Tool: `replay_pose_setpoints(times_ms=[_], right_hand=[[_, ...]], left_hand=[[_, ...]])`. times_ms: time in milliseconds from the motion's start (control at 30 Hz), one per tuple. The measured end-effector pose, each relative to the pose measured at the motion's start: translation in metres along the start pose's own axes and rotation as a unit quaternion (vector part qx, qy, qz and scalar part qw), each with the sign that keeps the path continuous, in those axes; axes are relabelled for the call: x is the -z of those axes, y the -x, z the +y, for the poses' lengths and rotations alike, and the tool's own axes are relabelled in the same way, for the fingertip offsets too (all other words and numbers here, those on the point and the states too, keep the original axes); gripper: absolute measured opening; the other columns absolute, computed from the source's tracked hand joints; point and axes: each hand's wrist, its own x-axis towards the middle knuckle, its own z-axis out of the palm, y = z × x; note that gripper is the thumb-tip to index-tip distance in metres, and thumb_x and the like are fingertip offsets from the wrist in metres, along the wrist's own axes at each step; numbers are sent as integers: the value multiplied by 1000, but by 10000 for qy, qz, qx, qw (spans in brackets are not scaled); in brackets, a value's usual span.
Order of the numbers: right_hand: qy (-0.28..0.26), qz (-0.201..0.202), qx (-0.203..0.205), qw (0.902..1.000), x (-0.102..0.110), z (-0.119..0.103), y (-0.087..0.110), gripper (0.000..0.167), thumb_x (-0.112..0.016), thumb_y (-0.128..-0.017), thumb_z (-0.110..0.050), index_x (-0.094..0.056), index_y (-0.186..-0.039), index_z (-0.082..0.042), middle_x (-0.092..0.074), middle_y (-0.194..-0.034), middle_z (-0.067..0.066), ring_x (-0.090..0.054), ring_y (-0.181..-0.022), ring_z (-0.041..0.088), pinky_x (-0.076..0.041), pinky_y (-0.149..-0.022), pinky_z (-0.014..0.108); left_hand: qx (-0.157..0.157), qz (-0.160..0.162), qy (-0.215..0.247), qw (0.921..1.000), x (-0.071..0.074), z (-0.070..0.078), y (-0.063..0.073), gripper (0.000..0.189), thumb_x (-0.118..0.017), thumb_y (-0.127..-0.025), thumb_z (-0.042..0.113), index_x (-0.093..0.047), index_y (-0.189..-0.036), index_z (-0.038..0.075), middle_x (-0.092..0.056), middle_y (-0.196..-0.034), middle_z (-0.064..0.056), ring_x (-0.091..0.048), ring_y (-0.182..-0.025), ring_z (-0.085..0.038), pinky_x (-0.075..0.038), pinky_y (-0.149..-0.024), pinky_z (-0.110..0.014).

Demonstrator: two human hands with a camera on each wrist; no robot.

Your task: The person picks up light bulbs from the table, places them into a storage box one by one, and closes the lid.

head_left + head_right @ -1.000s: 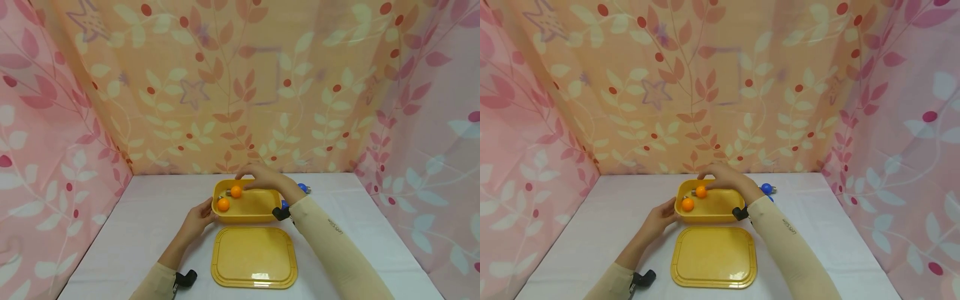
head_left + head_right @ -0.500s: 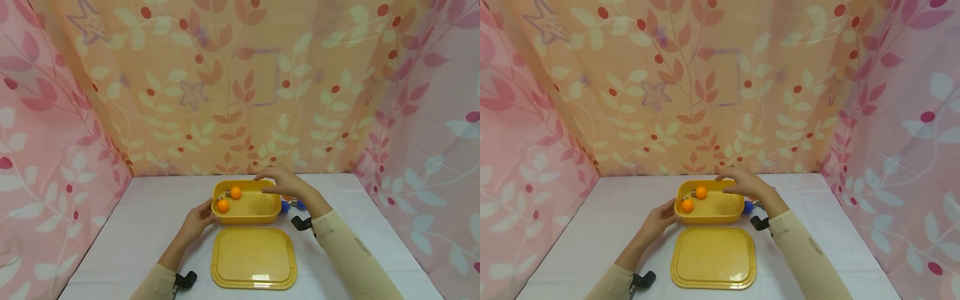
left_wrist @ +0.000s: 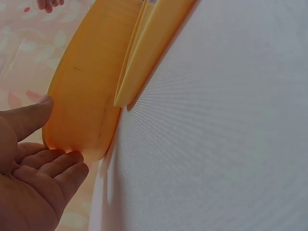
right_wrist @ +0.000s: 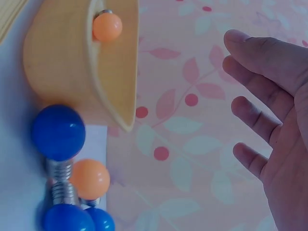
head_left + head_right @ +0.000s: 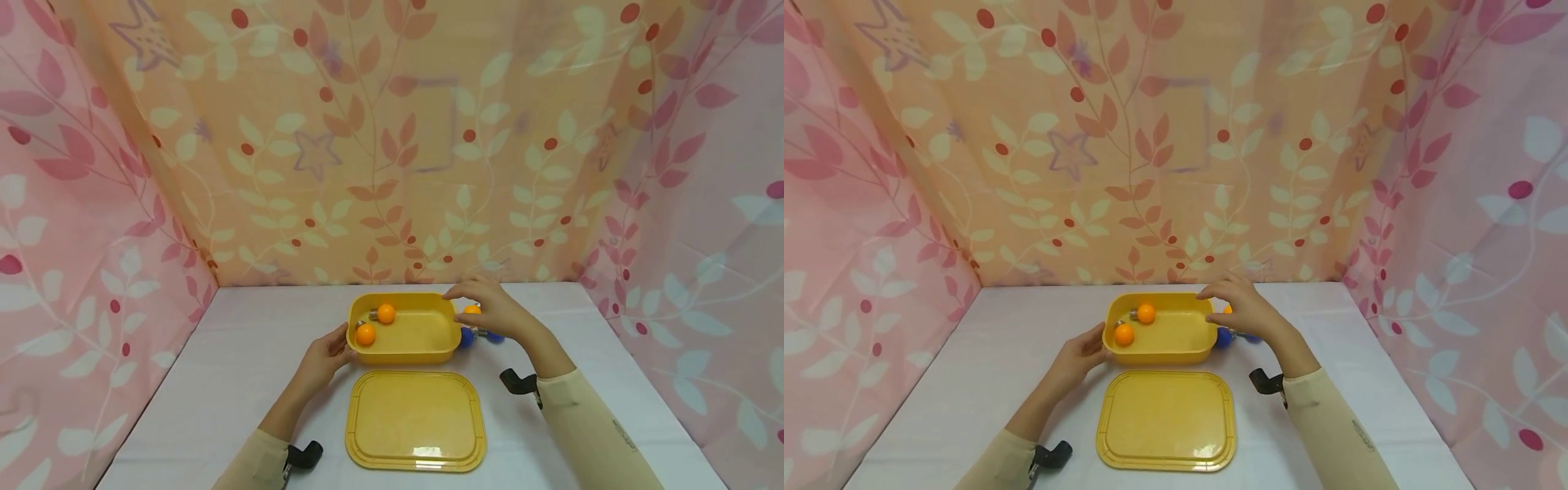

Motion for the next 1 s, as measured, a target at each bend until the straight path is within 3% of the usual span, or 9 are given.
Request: replay_pose_setpoints(times_ms=[167,500,833,1000], right_hand=[[-39,282,-60,9996,-3,13,24,42,-85,-84,-17,-73,-124,-18,-70,-125,-4,-51,-123,25,-33,-106,61],[-101,589,-482,9970,-12,36,64,45,-87,-82,-14,-73,-125,-22,-70,-124,-2,-53,-118,24,-33,-106,56],[-123,663,-837,9942,-15,60,80,49,-86,-83,-13,-71,-129,-16,-71,-125,2,-52,-122,26,-37,-106,61],[-197,784,-1214,9893,-17,76,87,48,-86,-84,-13,-70,-129,-15,-68,-131,6,-52,-127,30,-40,-108,64]], left_hand=[[52,16,-11,10000,-1,-2,-1,76,-75,-95,12,-35,-160,8,-43,-160,-13,-47,-144,-27,-52,-103,-28],[88,7,-65,9999,-1,-3,-1,78,-75,-94,14,-34,-160,8,-42,-160,-12,-46,-144,-25,-50,-106,-28],[-16,5,-14,10000,0,-3,-1,74,-73,-96,10,-36,-159,7,-42,-160,-15,-46,-145,-29,-49,-106,-29],[3,-2,-67,10000,0,-1,-1,74,-73,-96,11,-35,-160,9,-42,-160,-15,-46,-144,-29,-51,-105,-30]])
